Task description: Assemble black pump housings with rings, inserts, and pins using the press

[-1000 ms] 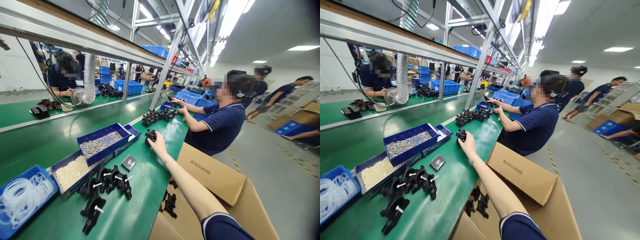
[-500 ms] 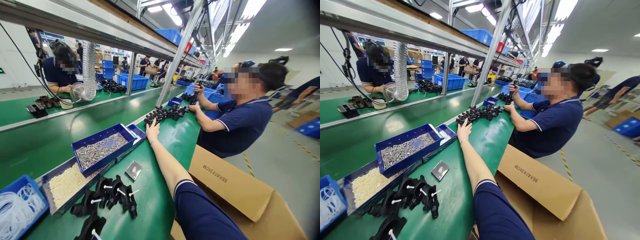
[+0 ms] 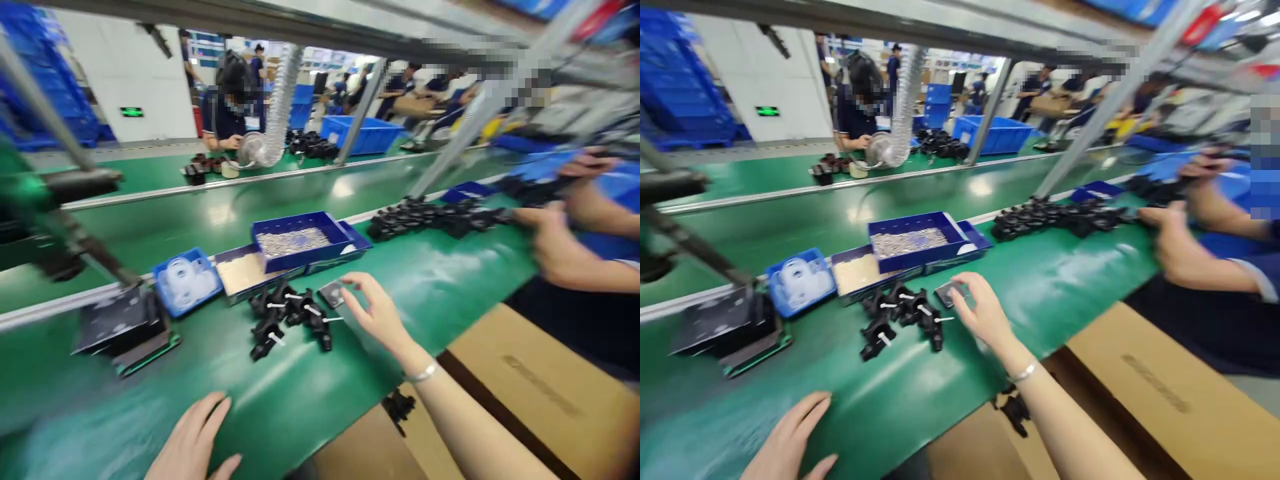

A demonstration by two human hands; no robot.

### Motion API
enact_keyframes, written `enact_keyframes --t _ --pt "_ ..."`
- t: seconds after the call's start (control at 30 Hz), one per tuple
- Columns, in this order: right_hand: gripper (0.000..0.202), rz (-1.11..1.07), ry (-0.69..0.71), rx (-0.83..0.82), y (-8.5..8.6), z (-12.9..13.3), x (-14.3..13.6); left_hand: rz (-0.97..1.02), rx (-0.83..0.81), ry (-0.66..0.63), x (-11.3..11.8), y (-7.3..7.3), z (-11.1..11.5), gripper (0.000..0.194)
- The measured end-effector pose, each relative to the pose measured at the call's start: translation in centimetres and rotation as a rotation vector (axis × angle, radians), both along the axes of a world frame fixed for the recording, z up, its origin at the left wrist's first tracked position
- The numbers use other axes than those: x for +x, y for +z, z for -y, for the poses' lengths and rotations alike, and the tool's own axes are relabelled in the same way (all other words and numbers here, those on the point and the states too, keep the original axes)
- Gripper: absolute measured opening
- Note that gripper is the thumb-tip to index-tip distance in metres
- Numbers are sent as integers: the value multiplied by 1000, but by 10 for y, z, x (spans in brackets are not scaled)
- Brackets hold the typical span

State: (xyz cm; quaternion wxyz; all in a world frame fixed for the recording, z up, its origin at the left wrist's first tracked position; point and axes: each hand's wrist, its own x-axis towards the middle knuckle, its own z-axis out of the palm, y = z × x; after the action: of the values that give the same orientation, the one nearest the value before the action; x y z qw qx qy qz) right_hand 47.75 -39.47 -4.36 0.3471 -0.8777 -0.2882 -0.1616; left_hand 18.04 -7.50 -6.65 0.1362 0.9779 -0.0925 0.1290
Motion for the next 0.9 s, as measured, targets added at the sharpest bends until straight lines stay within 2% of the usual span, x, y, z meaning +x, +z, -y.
enact_keyframes --t 0.03,0.07,0.13,0.17,0.27,0.33,0.37,0.47,0.53,0.6,0.77,0.83,0.9 --pt "34 -5 162 -114 2 -7 -15 -10 52 -10 -3 7 3 62" --pt "36 2 259 -215 1 -13 -27 -7 95 -24 -6 15 4 60" --pt "47 43 298 -318 -8 -22 -40 -39 177 9 -13 31 -2 67" --pt "56 72 317 -330 -14 -26 -43 -50 210 96 -19 40 -11 73" --pt "70 209 355 -317 -27 -32 -46 -112 327 470 -51 66 -61 86" --pt "65 317 316 -365 -27 -30 -50 -136 418 692 -81 81 -104 88" --pt "59 359 281 -427 -25 -29 -54 -159 454 747 -96 85 -126 89" --pt "37 433 179 -653 -19 -27 -64 -281 441 729 -121 90 -182 78" --pt "27 462 140 -729 -19 -28 -70 -337 379 648 -120 88 -197 74" --pt "26 475 114 -717 -22 -30 -75 -337 297 554 -109 85 -190 73" --pt "30 446 96 -705 -29 -28 -81 -261 -15 354 -75 77 -123 86" --pt "29 408 138 -733 -30 -25 -81 -247 -138 343 -63 80 -111 98" --pt "26 365 180 -731 -29 -21 -80 -189 -230 394 -48 90 -116 102"
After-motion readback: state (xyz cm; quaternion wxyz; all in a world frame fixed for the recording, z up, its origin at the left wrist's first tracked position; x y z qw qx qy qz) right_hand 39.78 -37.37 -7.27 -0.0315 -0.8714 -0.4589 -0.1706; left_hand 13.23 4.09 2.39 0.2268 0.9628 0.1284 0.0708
